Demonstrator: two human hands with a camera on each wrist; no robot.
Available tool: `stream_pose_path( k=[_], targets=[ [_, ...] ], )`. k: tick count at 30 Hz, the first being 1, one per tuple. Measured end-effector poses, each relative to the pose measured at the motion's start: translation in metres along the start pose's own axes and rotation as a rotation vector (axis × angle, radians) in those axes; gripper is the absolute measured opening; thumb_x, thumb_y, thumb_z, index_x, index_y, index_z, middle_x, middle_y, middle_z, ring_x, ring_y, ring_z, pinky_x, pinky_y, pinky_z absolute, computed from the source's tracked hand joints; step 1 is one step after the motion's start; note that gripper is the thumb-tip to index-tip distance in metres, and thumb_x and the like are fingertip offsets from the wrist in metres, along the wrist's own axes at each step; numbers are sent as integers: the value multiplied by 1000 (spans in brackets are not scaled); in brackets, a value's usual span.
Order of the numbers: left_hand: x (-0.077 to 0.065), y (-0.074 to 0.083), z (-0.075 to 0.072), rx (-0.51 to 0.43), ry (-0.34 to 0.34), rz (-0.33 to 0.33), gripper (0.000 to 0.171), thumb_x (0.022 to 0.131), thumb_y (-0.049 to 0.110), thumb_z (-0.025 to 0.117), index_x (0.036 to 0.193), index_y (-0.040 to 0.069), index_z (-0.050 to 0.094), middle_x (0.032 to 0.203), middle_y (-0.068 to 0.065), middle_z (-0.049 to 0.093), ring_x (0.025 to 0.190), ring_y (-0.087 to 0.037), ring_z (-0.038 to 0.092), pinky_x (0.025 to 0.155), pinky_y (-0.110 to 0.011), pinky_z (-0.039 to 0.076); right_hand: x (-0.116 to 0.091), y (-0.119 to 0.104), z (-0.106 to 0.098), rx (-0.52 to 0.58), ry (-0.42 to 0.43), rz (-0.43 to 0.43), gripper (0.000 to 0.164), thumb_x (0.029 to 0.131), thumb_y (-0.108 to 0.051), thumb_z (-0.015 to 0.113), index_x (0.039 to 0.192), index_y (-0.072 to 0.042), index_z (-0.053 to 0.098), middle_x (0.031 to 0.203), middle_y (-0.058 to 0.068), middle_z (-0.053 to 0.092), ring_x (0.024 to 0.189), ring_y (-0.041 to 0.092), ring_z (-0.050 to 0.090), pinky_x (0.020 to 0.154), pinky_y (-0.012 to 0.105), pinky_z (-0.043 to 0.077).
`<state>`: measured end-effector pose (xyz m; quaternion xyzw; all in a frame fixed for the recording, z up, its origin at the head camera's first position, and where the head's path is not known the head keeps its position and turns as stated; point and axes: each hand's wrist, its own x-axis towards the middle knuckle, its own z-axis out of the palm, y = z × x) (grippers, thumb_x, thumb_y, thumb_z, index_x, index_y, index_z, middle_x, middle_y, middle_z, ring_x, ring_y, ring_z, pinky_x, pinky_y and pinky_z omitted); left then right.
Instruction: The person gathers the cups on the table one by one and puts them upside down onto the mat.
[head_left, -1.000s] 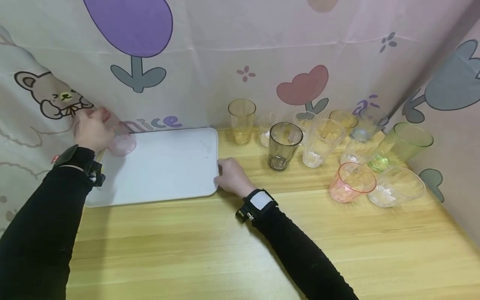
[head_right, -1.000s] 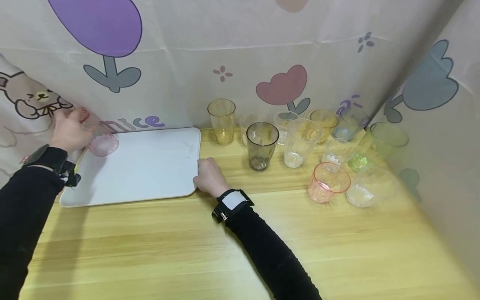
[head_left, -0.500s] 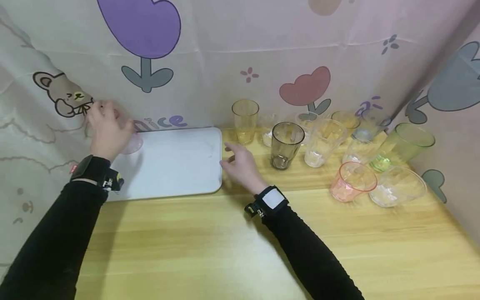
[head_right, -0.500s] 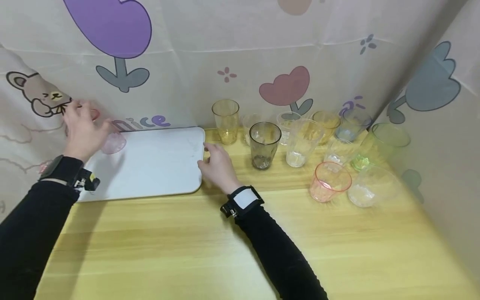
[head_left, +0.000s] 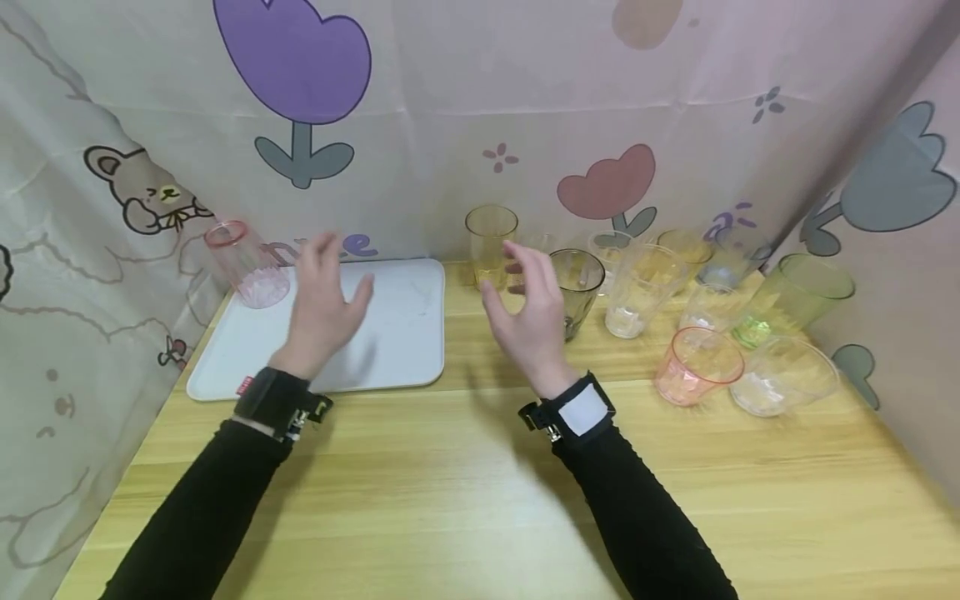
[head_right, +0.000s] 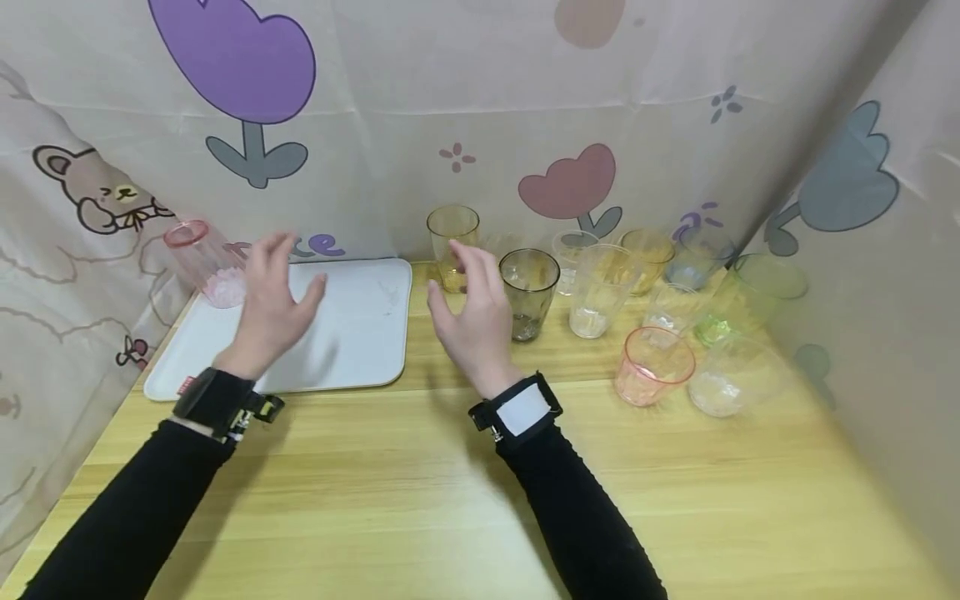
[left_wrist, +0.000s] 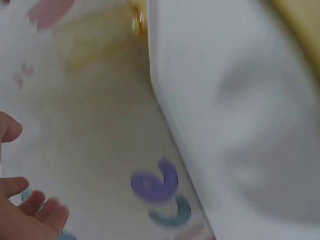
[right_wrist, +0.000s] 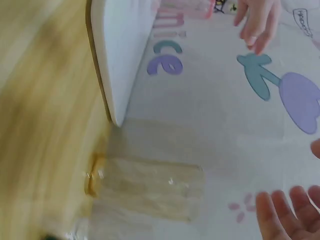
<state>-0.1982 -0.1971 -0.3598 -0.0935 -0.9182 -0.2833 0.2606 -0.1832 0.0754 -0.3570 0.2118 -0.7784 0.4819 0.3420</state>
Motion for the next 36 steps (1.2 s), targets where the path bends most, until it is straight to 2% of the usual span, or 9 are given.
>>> stream_pose_path(
  k=[4, 8, 12, 14, 16, 23, 27, 36],
  targets=[
    [-15, 20, 21, -7, -101, 65, 62, 95, 29, 59, 146, 1, 38, 141, -23, 37, 125, -35, 46, 99, -51, 50, 1, 1, -17, -23, 131, -48, 54, 87, -14, 69, 135, 1, 51, 128, 18, 56, 116, 28, 57, 92, 37, 54],
    [-28, 36, 32, 13, -263, 54, 55, 96, 31, 57, 142, 4, 43, 135, -17, 46, 109, -28, 55, 82, -44, 56, 0, 6, -30, -38, 216, -34, 60, 85, -15, 71, 140, -3, 48, 133, 16, 53, 124, 24, 50, 102, 38, 46],
    [-36, 48, 37, 67, -474, 21, 50, 96, 33, 56, 138, 7, 48, 126, -10, 54, 107, -25, 58, 82, -41, 56, -3, 15, -39, -54, 264, 13, 69, 83, -16, 74, 144, -3, 42, 140, 15, 47, 132, 21, 43, 113, 38, 36],
    [-40, 53, 40, 87, -555, 22, 48, 95, 33, 56, 136, 8, 51, 121, -8, 58, 107, -24, 59, 83, -41, 56, -5, 19, -43, -55, 269, 56, 75, 82, -14, 76, 146, -3, 39, 144, 15, 42, 136, 22, 39, 119, 38, 30],
    [-44, 55, 43, 108, -605, 31, 46, 94, 33, 58, 133, 8, 54, 117, -6, 60, 105, -23, 60, 83, -41, 56, -7, 23, -47, -63, 255, 102, 80, 81, -16, 77, 148, -5, 35, 148, 13, 38, 139, 21, 36, 121, 37, 26],
    [-53, 54, 52, 174, -680, 64, 39, 91, 29, 63, 125, 10, 60, 107, -3, 63, 95, -19, 62, 79, -39, 57, -13, 37, -52, -61, 185, 285, 91, 80, -22, 79, 153, -9, 26, 153, 11, 31, 143, 21, 31, 123, 41, 25],
    [-56, 52, 53, 165, -702, 81, 37, 90, 25, 64, 123, 9, 61, 108, -3, 65, 95, -19, 63, 82, -40, 56, -15, 42, -51, -73, 150, 370, 94, 80, -25, 79, 155, -12, 22, 155, 12, 29, 145, 21, 29, 123, 42, 24],
    [-58, 50, 53, 163, -739, 111, 28, 93, 17, 63, 120, 9, 61, 98, -1, 67, 91, -17, 63, 79, -36, 57, -17, 56, -49, -57, 93, 485, 104, 79, -26, 79, 157, -10, 13, 159, 14, 25, 148, 26, 28, 125, 43, 23]
  ],
)
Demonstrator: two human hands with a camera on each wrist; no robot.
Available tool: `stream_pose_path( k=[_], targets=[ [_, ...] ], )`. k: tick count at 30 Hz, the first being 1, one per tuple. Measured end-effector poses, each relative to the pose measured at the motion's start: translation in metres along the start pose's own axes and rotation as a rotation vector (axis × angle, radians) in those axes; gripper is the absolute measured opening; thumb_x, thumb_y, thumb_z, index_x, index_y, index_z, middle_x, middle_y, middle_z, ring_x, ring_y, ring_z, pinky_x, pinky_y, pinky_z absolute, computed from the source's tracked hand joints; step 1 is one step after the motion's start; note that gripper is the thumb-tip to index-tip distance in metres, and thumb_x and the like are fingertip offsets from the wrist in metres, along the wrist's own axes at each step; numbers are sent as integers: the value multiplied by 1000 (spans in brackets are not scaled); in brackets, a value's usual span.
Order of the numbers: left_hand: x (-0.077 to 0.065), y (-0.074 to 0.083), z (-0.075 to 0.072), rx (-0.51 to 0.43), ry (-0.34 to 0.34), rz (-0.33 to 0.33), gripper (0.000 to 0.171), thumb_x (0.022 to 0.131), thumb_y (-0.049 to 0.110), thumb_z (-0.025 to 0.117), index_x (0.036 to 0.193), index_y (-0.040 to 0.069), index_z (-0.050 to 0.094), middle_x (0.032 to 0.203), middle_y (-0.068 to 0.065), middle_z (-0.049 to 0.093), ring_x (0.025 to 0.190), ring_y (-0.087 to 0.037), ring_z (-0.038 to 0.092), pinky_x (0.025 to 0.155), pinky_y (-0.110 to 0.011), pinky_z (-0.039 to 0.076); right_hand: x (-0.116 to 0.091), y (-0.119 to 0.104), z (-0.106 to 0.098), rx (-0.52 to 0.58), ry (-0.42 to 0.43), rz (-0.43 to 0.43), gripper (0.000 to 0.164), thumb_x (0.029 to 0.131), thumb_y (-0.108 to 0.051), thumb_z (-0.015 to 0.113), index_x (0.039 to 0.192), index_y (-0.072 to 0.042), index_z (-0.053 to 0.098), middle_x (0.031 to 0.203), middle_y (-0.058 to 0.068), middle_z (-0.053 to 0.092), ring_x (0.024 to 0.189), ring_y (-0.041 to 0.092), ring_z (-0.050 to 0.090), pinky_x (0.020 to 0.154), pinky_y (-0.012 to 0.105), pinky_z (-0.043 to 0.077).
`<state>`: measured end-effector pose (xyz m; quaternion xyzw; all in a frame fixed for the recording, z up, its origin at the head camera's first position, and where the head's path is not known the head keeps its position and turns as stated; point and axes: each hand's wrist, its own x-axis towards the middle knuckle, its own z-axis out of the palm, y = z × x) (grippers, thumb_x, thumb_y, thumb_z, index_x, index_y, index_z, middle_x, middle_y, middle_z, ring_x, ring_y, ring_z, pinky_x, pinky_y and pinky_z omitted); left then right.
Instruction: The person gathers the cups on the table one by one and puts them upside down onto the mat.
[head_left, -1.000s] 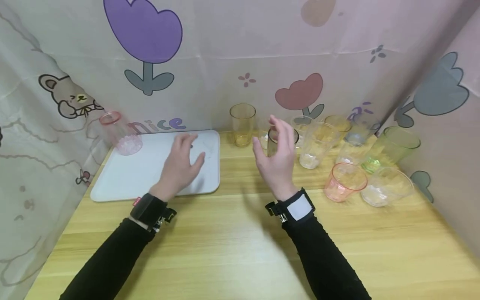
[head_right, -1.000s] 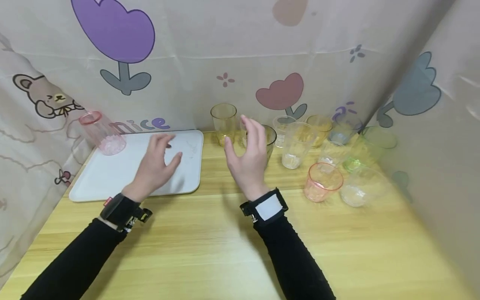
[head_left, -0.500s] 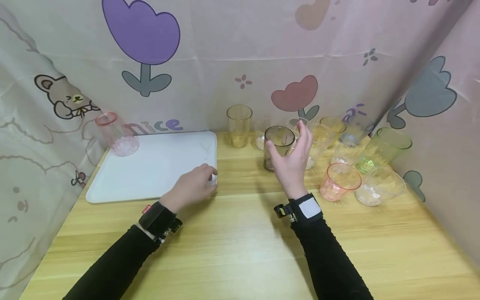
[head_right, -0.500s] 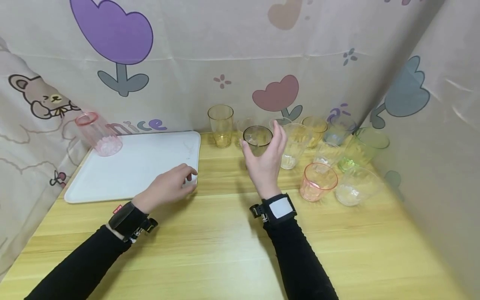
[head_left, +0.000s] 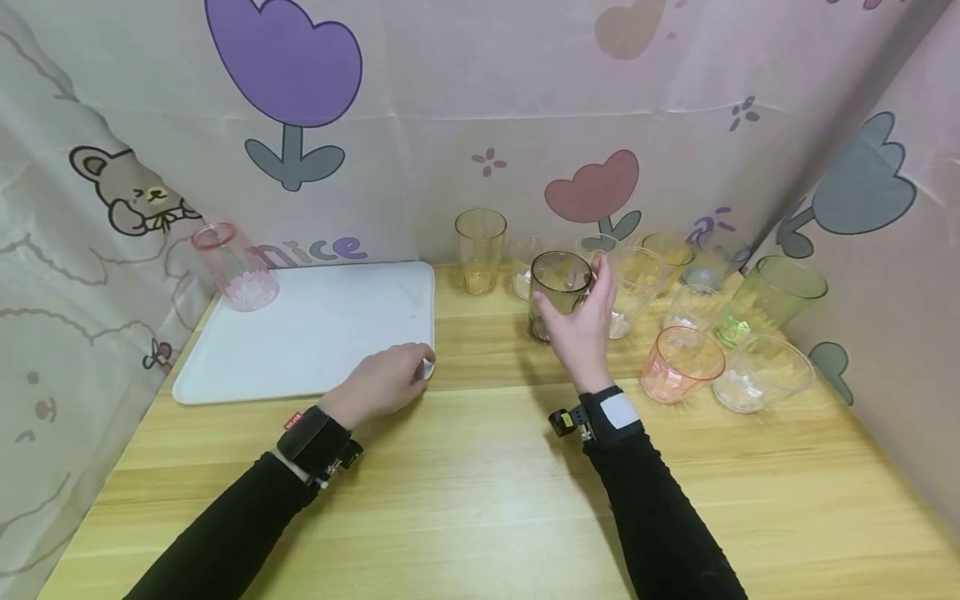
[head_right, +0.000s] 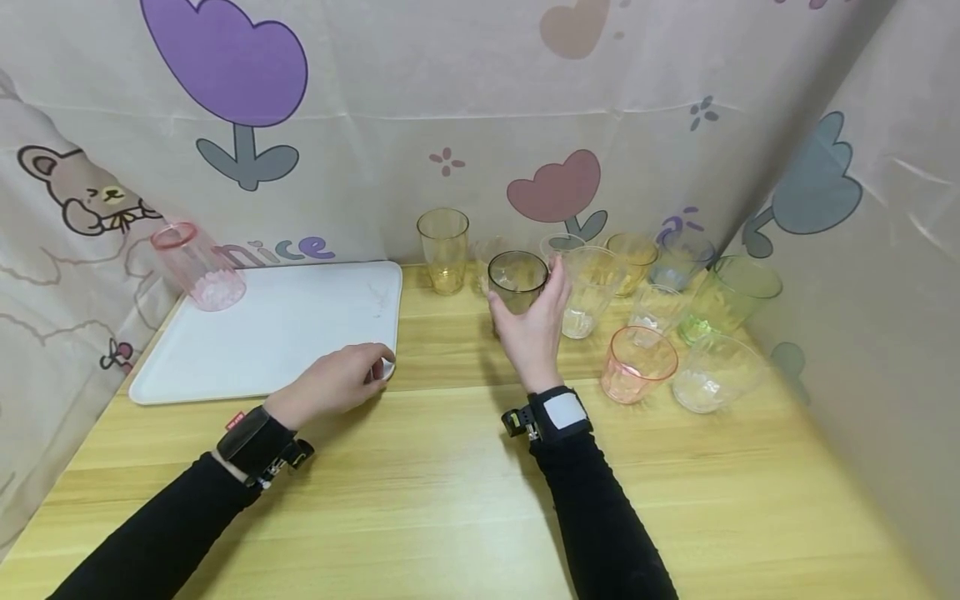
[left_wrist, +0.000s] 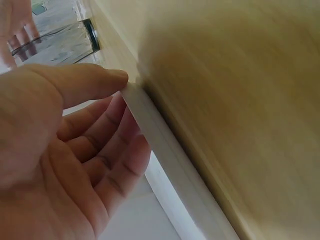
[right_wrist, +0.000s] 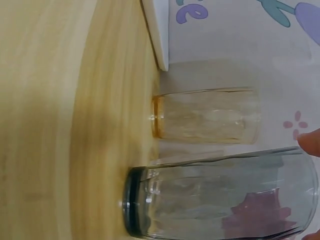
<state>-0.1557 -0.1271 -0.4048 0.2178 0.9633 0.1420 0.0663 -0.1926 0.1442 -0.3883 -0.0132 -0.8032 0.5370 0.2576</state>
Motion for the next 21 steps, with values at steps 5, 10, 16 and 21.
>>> stream_pose_path(
  k=[5, 10, 16, 21],
  targets=[
    [-1, 0, 0, 13, -3, -7, 16, 94, 17, 61, 108, 12, 64, 94, 1, 66, 87, -15, 62, 76, -34, 56, 2, 5, 0, -12, -61, 116, 109, 80, -31, 78, 159, -16, 5, 163, 12, 17, 151, 26, 22, 125, 46, 20],
    [-1, 0, 0, 24, -3, -6, 8, 94, 17, 62, 101, 14, 65, 91, 2, 65, 83, -14, 59, 73, -32, 54, 3, 10, -1, -16, -123, 196, 112, 81, -33, 78, 159, -17, 0, 166, 10, 11, 152, 30, 19, 125, 50, 18],
    [-3, 1, -2, 32, 1, 12, 5, 93, 16, 63, 98, 15, 63, 88, 2, 64, 80, -15, 59, 69, -32, 53, 4, 15, 0, 12, -143, 163, 103, 81, -23, 78, 157, -10, 10, 159, 16, 29, 146, 32, 32, 123, 47, 27],
    [-2, 0, -1, 34, 4, 14, 9, 94, 17, 63, 103, 15, 64, 90, 2, 66, 83, -15, 61, 71, -34, 55, 5, 19, 2, 7, -136, 127, 90, 79, -20, 79, 150, -7, 25, 148, 18, 42, 141, 31, 40, 120, 47, 31]
  ],
)
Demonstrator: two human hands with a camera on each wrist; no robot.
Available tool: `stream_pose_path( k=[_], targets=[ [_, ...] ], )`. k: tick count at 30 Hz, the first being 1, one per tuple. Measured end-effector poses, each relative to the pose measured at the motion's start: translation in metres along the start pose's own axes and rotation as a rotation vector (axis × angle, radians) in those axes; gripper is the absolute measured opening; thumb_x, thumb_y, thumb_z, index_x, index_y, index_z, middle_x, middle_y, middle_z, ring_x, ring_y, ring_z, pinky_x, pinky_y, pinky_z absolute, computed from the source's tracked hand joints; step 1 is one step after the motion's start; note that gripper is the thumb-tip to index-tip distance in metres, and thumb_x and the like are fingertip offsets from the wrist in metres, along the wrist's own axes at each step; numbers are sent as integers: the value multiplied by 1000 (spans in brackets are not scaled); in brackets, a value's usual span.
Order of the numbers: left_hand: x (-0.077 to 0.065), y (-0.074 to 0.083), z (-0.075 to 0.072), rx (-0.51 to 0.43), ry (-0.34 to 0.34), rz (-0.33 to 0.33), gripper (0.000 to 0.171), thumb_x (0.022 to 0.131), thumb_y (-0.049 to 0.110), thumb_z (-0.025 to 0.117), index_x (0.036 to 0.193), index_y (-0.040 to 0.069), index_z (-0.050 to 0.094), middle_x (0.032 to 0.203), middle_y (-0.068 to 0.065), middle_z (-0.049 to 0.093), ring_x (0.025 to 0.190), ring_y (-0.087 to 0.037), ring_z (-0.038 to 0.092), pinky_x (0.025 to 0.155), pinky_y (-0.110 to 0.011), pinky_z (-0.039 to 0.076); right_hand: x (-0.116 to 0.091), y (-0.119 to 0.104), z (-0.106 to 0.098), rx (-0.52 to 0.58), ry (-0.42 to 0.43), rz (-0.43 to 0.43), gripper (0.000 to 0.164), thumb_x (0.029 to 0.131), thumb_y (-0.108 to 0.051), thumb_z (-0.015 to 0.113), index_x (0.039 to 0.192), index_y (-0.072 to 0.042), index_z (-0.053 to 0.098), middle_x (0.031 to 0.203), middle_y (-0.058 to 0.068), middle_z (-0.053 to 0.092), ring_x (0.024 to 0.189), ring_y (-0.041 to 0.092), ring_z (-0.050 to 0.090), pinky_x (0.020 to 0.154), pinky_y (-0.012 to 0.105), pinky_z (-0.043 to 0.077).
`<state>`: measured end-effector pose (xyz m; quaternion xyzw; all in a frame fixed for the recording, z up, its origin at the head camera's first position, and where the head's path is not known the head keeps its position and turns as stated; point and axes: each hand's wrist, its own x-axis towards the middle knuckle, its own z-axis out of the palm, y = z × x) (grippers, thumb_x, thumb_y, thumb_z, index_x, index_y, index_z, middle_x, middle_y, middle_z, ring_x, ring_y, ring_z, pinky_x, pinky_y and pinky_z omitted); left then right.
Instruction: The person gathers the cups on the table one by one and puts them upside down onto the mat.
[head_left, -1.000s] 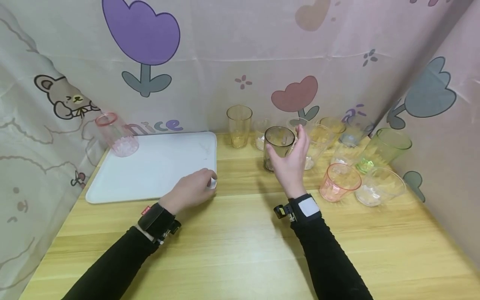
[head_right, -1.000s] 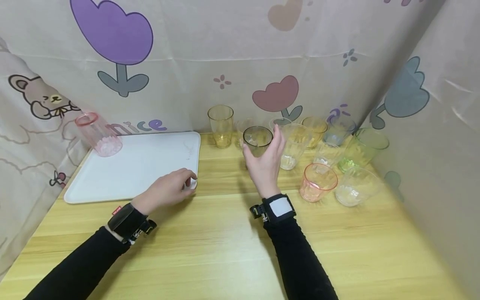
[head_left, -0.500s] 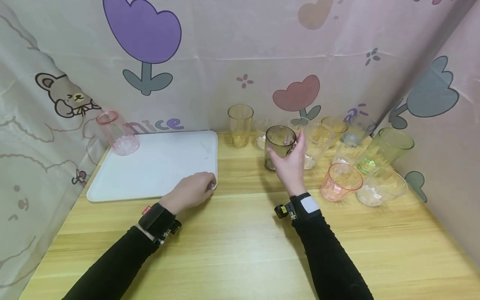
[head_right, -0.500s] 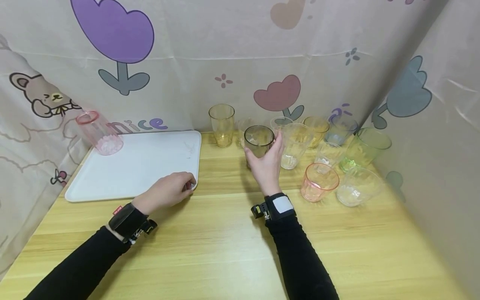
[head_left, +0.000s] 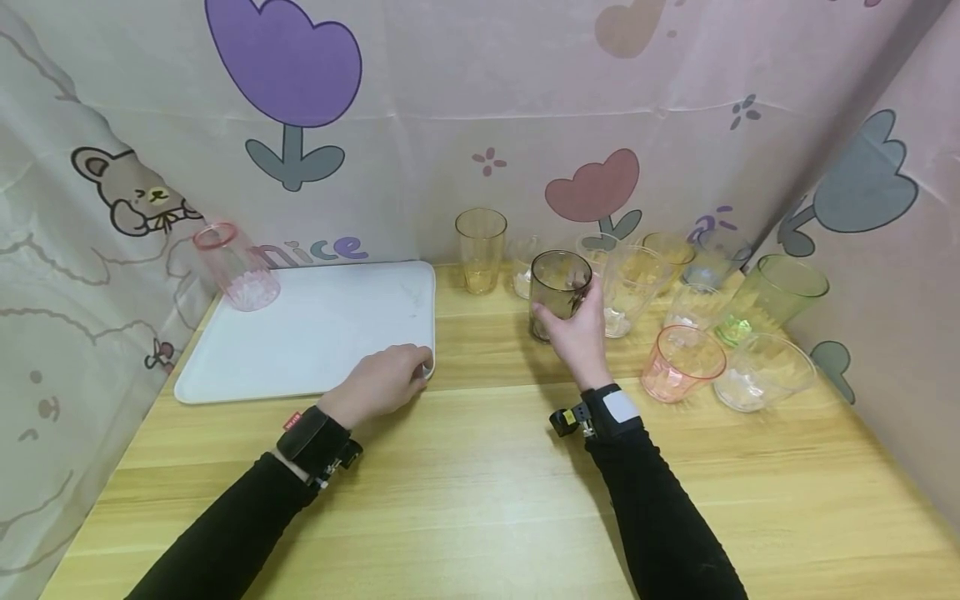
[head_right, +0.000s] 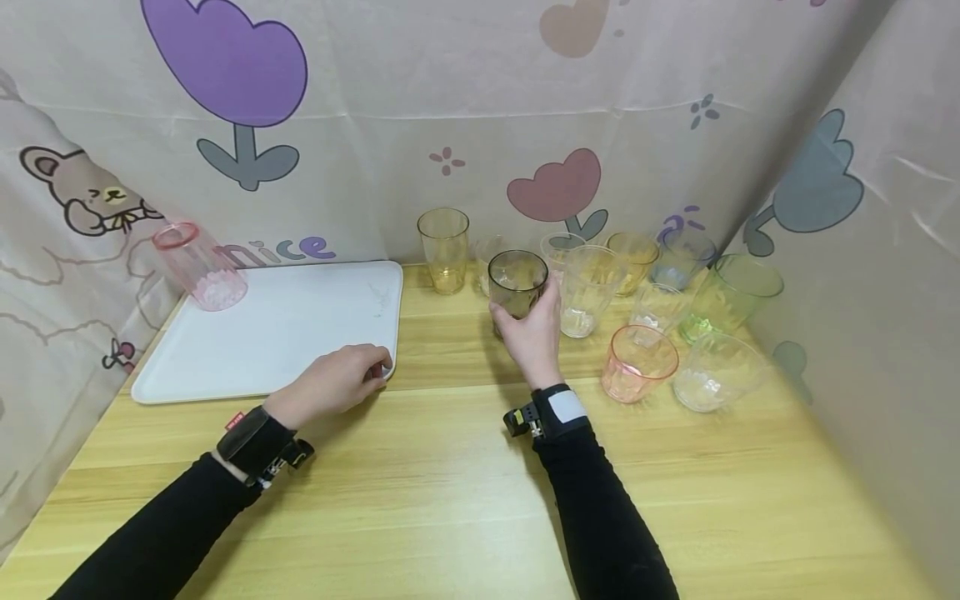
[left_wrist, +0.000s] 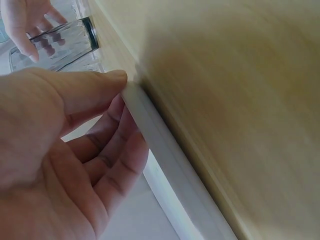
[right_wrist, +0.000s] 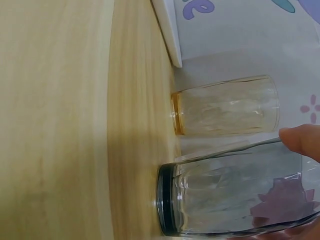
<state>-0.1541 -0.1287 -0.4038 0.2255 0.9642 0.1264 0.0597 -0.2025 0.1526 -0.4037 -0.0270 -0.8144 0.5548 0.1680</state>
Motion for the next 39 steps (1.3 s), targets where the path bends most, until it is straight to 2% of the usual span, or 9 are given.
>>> stream_pose_path(
  k=[10, 19, 23, 29, 34, 39],
  targets=[
    [0, 0, -2, -7, -28, -17, 15, 94, 18, 63, 108, 15, 65, 94, 0, 68, 89, -18, 64, 76, -37, 56, 0, 2, -1, 2, -15, 73, 89, 79, -27, 79, 149, -8, 27, 148, 16, 41, 139, 32, 41, 118, 48, 34],
    [-1, 3, -7, -29, -68, -43, 20, 93, 17, 64, 113, 12, 65, 97, -2, 69, 91, -18, 64, 78, -38, 56, -1, -1, -1, 64, -29, 110, 89, 79, -31, 80, 148, -10, 27, 147, 14, 41, 136, 32, 42, 115, 46, 36],
    [0, 3, -6, -45, -58, -50, 26, 92, 16, 64, 117, 10, 64, 97, -2, 66, 89, -16, 61, 77, -36, 55, -3, -4, -1, 103, -24, 123, 91, 78, -38, 81, 147, -15, 27, 145, 11, 42, 132, 32, 46, 108, 46, 43],
    [0, 3, -6, -77, 13, -60, 35, 91, 16, 62, 125, 9, 60, 109, -4, 64, 98, -19, 62, 85, -39, 56, -7, -11, 4, 191, -6, 113, 85, 77, -44, 81, 141, -18, 32, 137, 7, 48, 114, 26, 52, 87, 34, 50],
    [2, 6, -8, -105, 126, -50, 37, 92, 19, 60, 127, 9, 58, 118, -7, 63, 108, -23, 62, 89, -41, 56, -11, -19, 9, 313, -36, 106, 79, 80, -41, 80, 137, -16, 32, 132, 7, 51, 99, 18, 57, 79, 25, 55],
    [4, 8, -10, -127, 216, -13, 45, 91, 19, 63, 132, 7, 52, 129, -9, 57, 117, -25, 57, 91, -42, 56, -16, -27, 14, 432, -78, 116, 71, 84, -36, 76, 134, -13, 32, 125, 3, 50, 92, 14, 61, 76, 27, 60]
  ],
)
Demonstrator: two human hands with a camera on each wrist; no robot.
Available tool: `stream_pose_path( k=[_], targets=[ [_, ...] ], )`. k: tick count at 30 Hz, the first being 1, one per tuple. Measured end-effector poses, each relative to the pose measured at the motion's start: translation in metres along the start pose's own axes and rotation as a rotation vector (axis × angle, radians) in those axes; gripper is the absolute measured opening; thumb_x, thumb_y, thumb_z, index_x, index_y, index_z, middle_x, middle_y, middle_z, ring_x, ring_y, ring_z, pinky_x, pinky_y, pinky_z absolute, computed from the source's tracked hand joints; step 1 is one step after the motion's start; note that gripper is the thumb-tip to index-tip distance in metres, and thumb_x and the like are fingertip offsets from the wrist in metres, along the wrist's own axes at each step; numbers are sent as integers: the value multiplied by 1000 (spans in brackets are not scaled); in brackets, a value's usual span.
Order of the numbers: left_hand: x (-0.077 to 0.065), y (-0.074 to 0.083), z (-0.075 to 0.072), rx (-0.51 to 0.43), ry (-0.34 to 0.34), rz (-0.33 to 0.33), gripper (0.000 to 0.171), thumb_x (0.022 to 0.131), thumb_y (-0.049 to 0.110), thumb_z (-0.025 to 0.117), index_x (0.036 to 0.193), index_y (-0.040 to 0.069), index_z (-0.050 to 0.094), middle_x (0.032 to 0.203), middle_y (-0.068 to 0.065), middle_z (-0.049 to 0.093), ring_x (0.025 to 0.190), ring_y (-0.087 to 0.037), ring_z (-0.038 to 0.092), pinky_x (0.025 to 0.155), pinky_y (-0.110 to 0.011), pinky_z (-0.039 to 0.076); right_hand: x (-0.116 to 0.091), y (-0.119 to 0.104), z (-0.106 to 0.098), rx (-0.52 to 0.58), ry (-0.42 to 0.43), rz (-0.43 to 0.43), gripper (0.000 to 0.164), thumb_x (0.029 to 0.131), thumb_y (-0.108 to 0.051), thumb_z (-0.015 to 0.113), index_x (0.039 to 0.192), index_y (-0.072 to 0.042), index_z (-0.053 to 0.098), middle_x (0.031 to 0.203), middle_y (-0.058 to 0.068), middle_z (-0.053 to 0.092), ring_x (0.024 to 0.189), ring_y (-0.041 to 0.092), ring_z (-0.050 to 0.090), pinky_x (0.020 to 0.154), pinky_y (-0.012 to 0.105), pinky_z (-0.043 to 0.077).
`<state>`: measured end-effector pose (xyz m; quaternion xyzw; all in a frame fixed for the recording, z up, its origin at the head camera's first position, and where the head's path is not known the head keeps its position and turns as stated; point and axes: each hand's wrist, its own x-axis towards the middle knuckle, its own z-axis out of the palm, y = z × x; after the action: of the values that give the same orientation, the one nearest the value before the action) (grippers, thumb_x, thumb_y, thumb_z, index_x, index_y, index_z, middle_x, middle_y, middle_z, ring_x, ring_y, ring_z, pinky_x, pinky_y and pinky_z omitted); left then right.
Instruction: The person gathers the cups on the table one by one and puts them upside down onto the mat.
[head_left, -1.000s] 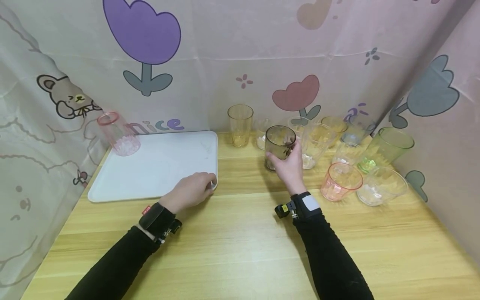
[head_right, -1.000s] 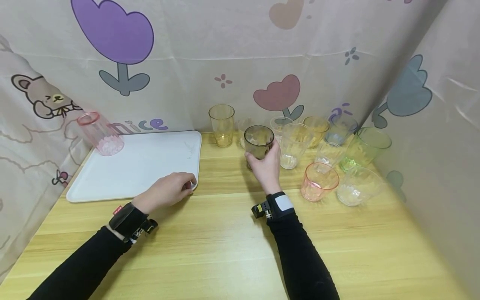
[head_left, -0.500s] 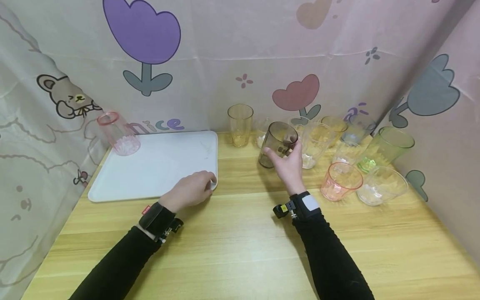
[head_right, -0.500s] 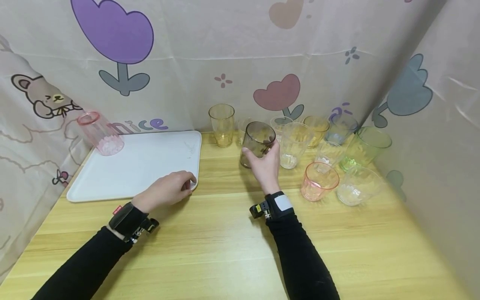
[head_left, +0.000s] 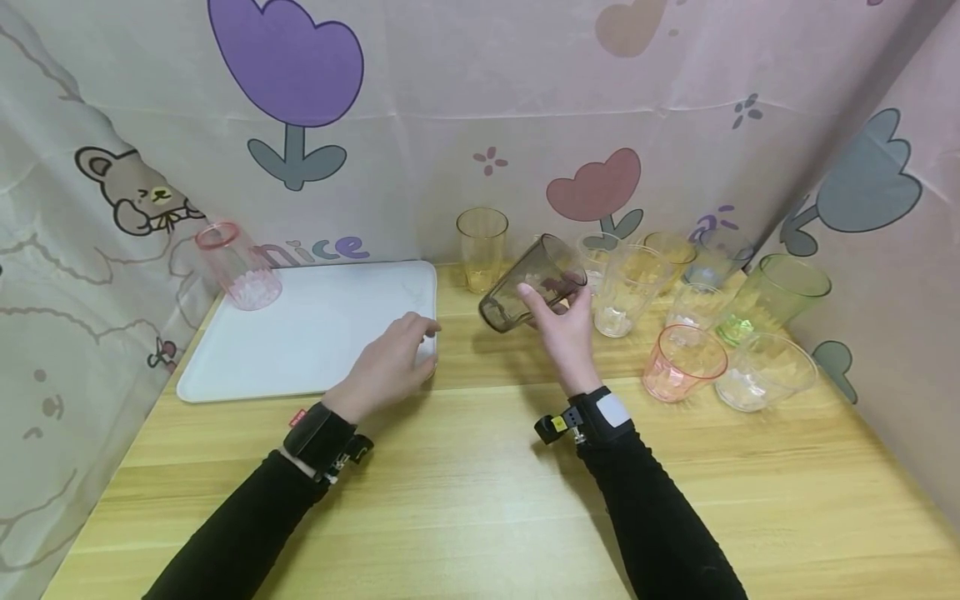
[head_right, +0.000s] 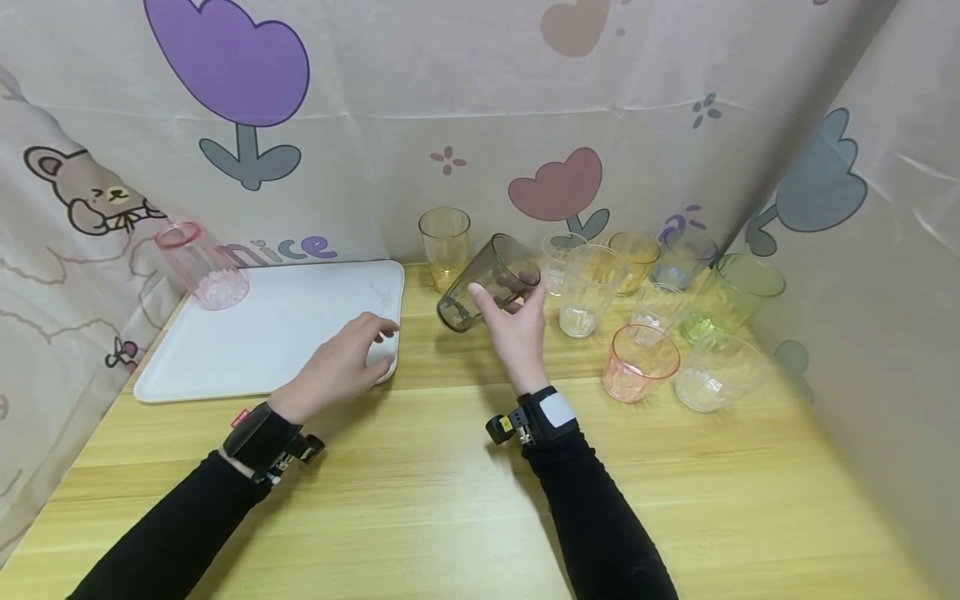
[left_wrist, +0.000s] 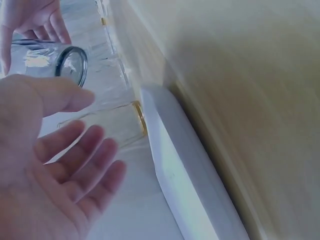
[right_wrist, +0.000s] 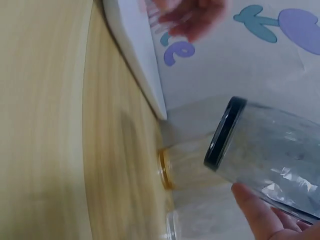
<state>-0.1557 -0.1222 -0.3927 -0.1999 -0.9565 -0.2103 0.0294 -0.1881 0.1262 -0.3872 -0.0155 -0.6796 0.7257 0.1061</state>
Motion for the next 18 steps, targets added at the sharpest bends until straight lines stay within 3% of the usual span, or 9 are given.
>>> stream_pose_path(
  k=[6, 11, 18],
  targets=[
    [3, 5, 0, -33, 114, 60, 60, 90, 26, 67, 141, 7, 41, 141, -10, 48, 127, -27, 51, 101, -43, 52, -7, -5, 9, 117, -67, 36, 67, 90, -33, 71, 137, -14, 28, 118, 1, 50, 101, 15, 64, 79, 34, 61],
    [5, 11, 0, -76, 214, 148, 81, 85, 29, 75, 148, 4, 32, 152, -15, 38, 139, -29, 41, 116, -45, 39, -12, -9, 17, 196, -97, 41, 65, 93, -31, 66, 141, -13, 26, 122, 3, 50, 104, 22, 62, 80, 41, 62],
    [8, 22, 0, -140, 330, 284, 98, 80, 29, 81, 154, 4, 22, 158, -16, 30, 147, -30, 32, 120, -45, 33, -18, -13, 22, 289, -160, 64, 56, 95, -32, 62, 138, -17, 29, 123, 5, 56, 95, 21, 66, 81, 46, 61]
  ],
)
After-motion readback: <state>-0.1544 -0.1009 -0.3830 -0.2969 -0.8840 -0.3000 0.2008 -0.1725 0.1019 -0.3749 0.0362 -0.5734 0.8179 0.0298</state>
